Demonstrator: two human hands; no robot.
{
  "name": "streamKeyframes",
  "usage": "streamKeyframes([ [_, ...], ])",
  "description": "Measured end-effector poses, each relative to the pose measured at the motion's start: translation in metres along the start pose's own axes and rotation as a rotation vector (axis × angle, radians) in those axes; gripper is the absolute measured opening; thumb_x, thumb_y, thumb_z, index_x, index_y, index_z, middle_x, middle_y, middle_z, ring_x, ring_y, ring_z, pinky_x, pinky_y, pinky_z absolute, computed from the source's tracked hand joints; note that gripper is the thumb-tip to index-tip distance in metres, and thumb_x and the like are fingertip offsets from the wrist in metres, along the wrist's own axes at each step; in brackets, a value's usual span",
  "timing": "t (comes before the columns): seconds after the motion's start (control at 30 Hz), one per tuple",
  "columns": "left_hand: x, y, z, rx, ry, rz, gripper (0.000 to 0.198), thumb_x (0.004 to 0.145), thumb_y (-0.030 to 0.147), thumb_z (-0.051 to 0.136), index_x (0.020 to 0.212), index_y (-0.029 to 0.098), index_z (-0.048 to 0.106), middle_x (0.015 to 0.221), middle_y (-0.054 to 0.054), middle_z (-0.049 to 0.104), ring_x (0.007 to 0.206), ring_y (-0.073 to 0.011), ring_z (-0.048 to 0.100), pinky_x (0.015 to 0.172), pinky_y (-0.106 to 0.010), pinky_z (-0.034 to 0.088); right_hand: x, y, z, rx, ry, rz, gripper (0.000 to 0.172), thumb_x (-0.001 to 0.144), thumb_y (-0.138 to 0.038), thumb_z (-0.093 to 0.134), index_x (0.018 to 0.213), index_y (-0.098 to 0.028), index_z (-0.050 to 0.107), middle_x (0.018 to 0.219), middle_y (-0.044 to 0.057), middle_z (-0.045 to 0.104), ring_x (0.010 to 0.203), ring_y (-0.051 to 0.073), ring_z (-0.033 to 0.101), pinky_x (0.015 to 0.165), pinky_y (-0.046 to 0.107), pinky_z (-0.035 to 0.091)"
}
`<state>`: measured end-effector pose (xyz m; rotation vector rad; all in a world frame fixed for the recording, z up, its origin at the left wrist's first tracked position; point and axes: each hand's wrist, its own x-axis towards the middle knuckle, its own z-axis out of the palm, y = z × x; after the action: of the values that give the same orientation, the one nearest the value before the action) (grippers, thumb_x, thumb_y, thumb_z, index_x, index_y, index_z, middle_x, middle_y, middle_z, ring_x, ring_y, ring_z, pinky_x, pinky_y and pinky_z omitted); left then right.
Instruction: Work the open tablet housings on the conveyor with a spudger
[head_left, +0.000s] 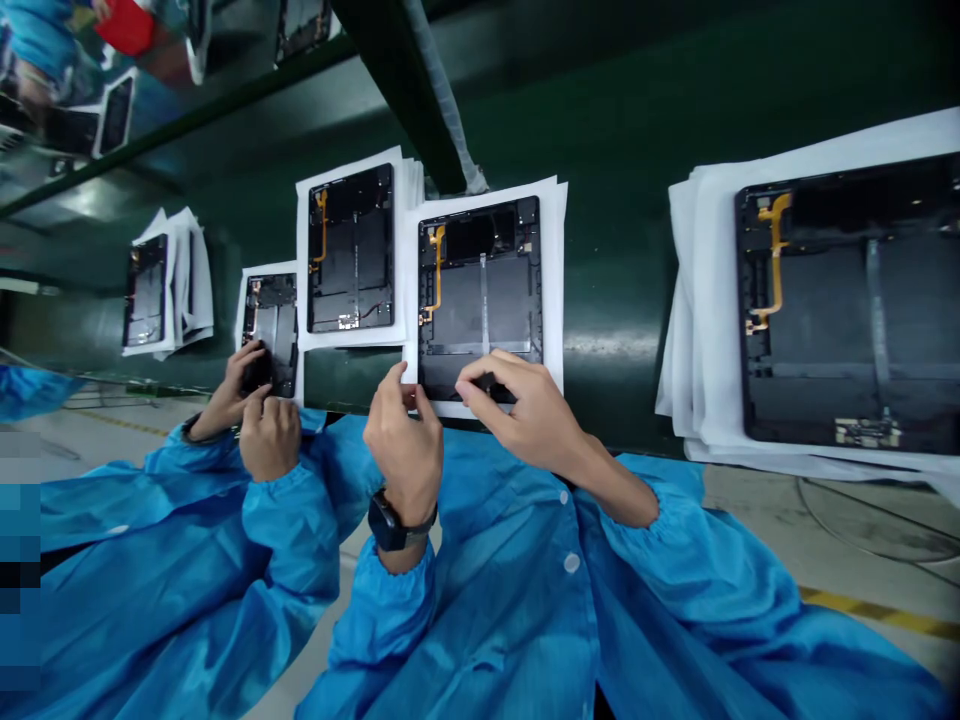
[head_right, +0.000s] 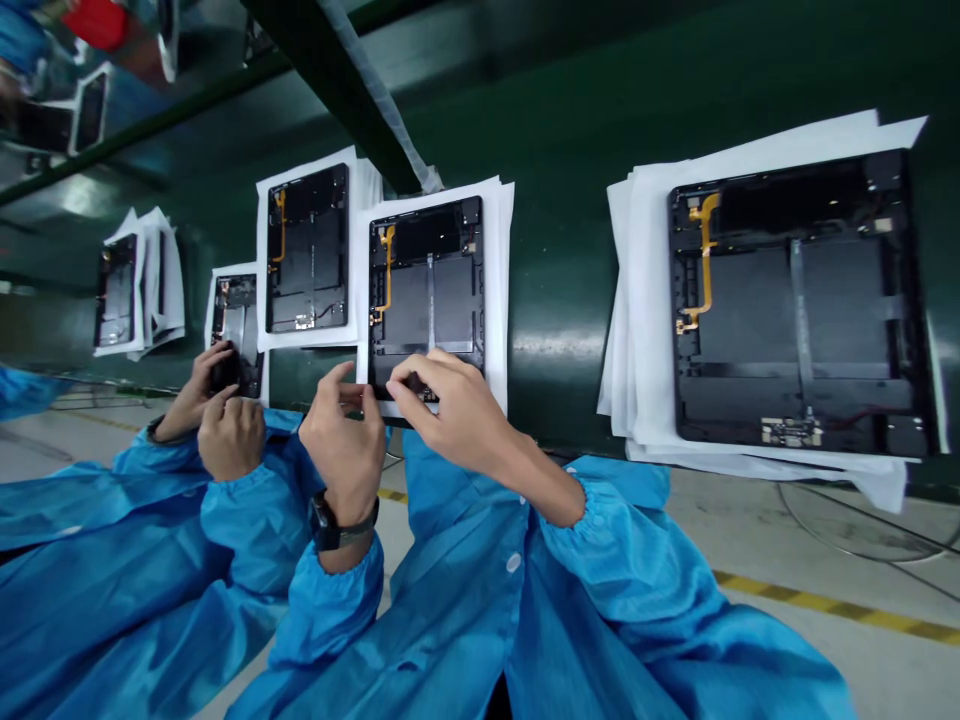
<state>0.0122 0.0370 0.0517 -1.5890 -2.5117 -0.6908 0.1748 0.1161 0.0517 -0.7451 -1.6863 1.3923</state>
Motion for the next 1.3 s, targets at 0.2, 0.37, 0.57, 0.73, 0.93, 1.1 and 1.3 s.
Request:
streamKeyframes([
  [0.2, -0.014, 0.000, -0.007, -0.033, -0.004, -0.016, 0.047, 0.102, 0.022, 0.058, 0.148, 0.017, 0.057, 0.109, -0.012, 0.081, 0.102, -0.0265, 0.079, 0.089, -0.038, 0.059, 0.000, 0.000, -0.002, 0.021, -0.004, 0.003, 0.013, 0.104, -0.023, 0.059, 0.094, -0.022, 0.067, 0.088, 0.002, 0.068, 0.083, 0.018, 0.062, 0.075, 0.031, 0.048],
  [0.37, -0.015, -0.007, -0.012, -0.194, -0.010, -0.110, 0.043, 0.101, 0.028, 0.065, 0.144, 0.020, 0.062, 0.109, -0.008, 0.083, 0.098, -0.0223, 0.081, 0.091, -0.035, 0.063, 0.000, 0.001, -0.002, 0.034, -0.004, -0.005, 0.013, 0.104, -0.022, 0.059, 0.094, -0.022, 0.067, 0.089, 0.001, 0.070, 0.082, 0.017, 0.062, 0.075, 0.030, 0.048],
  [0.57, -0.016, -0.014, -0.009, -0.372, 0.017, -0.164, 0.039, 0.099, 0.028, 0.071, 0.136, 0.019, 0.066, 0.109, -0.008, 0.083, 0.098, -0.0200, 0.081, 0.092, -0.033, 0.065, 0.000, 0.003, -0.003, 0.034, 0.002, -0.026, 0.014, 0.105, -0.023, 0.059, 0.094, -0.021, 0.067, 0.088, 0.002, 0.069, 0.082, 0.017, 0.061, 0.077, 0.030, 0.047],
  [0.73, -0.021, -0.022, -0.006, -0.406, 0.052, -0.076, 0.037, 0.102, 0.026, 0.068, 0.137, 0.019, 0.063, 0.118, -0.010, 0.081, 0.102, -0.0196, 0.081, 0.092, -0.033, 0.066, 0.000, 0.003, -0.002, 0.021, 0.009, -0.009, 0.013, 0.105, -0.022, 0.060, 0.094, -0.021, 0.067, 0.086, 0.001, 0.068, 0.080, 0.016, 0.061, 0.076, 0.030, 0.047],
  [0.93, -0.022, -0.033, -0.007, -0.058, 0.075, 0.383, 0.042, 0.102, 0.009, 0.062, 0.144, 0.016, 0.063, 0.122, -0.012, 0.081, 0.111, -0.0222, 0.080, 0.095, -0.030, 0.063, 0.000, 0.002, -0.001, 0.012, 0.014, 0.016, 0.012, 0.104, -0.021, 0.060, 0.095, -0.021, 0.068, 0.089, 0.001, 0.069, 0.080, 0.015, 0.063, 0.075, 0.029, 0.048],
  [1.1, -0.018, -0.030, -0.012, 0.126, -0.038, 0.549, 0.044, 0.103, 0.005, 0.053, 0.146, 0.010, 0.060, 0.127, -0.018, 0.078, 0.119, -0.0282, 0.076, 0.101, -0.038, 0.061, 0.001, 0.001, -0.002, -0.001, 0.017, 0.039, 0.012, 0.104, -0.023, 0.061, 0.096, -0.020, 0.069, 0.087, 0.001, 0.069, 0.079, 0.015, 0.065, 0.073, 0.028, 0.050],
  [1.3, -0.028, -0.026, -0.014, 0.283, -0.091, 0.603, 0.047, 0.100, 0.002, 0.048, 0.146, 0.005, 0.060, 0.142, -0.021, 0.071, 0.120, -0.0327, 0.075, 0.101, -0.043, 0.061, 0.001, 0.000, -0.001, -0.044, 0.022, 0.052, 0.013, 0.105, -0.026, 0.061, 0.097, -0.020, 0.070, 0.087, 0.003, 0.072, 0.081, 0.017, 0.068, 0.075, 0.030, 0.052],
])
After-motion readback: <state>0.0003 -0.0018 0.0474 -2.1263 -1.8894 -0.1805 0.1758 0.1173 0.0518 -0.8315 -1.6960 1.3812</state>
